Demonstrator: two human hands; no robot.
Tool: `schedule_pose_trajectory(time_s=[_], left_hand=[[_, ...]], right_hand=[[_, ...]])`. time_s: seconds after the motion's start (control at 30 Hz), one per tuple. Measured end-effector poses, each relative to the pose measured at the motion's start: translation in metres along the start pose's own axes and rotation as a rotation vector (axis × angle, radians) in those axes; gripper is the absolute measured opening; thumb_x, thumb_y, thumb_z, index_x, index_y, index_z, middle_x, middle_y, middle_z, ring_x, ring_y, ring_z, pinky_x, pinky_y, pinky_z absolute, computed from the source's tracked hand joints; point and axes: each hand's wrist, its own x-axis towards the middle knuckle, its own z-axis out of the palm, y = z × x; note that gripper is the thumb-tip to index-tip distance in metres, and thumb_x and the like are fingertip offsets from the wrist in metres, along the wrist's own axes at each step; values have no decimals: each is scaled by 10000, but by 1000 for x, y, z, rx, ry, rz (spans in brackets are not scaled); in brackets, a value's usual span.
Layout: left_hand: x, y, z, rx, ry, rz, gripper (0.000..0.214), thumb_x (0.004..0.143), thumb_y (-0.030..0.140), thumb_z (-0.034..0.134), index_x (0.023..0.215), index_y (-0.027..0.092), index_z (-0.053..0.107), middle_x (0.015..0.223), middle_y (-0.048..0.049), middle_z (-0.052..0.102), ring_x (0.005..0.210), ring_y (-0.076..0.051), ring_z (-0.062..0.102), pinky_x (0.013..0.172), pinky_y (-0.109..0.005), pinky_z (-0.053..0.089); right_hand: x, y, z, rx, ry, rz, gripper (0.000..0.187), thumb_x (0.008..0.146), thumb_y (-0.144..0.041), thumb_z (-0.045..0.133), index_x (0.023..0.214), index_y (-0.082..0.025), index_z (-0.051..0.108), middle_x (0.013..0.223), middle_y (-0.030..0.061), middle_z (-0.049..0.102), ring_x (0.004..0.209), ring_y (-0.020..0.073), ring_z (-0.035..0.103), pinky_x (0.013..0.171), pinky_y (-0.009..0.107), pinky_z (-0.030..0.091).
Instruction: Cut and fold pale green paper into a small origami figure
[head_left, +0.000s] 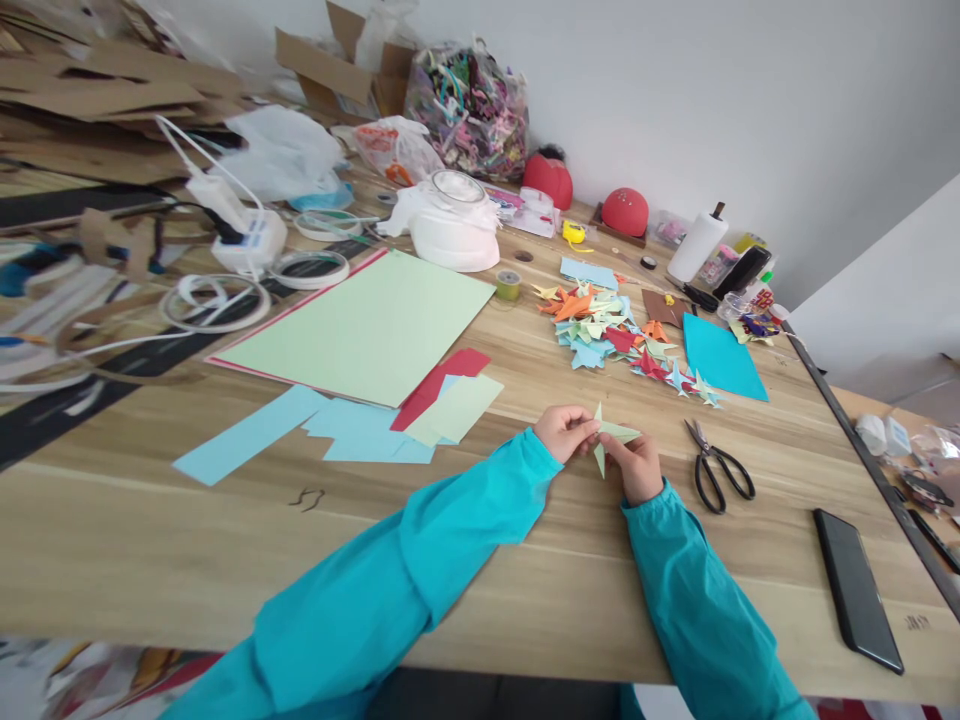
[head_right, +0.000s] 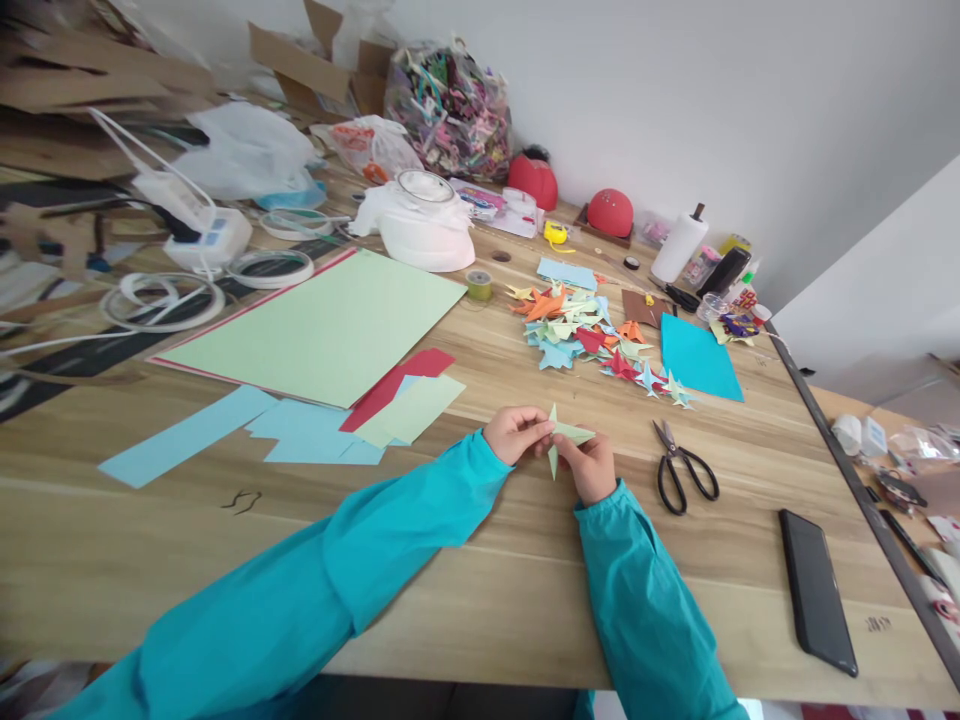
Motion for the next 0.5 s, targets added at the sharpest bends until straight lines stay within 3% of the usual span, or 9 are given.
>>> schedule_pose_trajectory(time_s=[0.4,0.5], left_hand=[[2,-2,0,-128,-55,-142,332,576,421,662,580,112,540,493,13,547,384,-64,476,426,-207,376],[1,-1,1,-101,-37,-125,325,579,414,663,577,116,533,473,24,535,370,-59,465,407,-196,355]], right_hand=[[-3,-8,2,-91,53,-33,231,656,-331,638,553,-158,523,413,-46,470,383,77,381,382,213,276],[-4,-9,2,-104,44,-50,227,658,-325,634,552,-156,527,414,-41,471,389,78,386,383,214,279]])
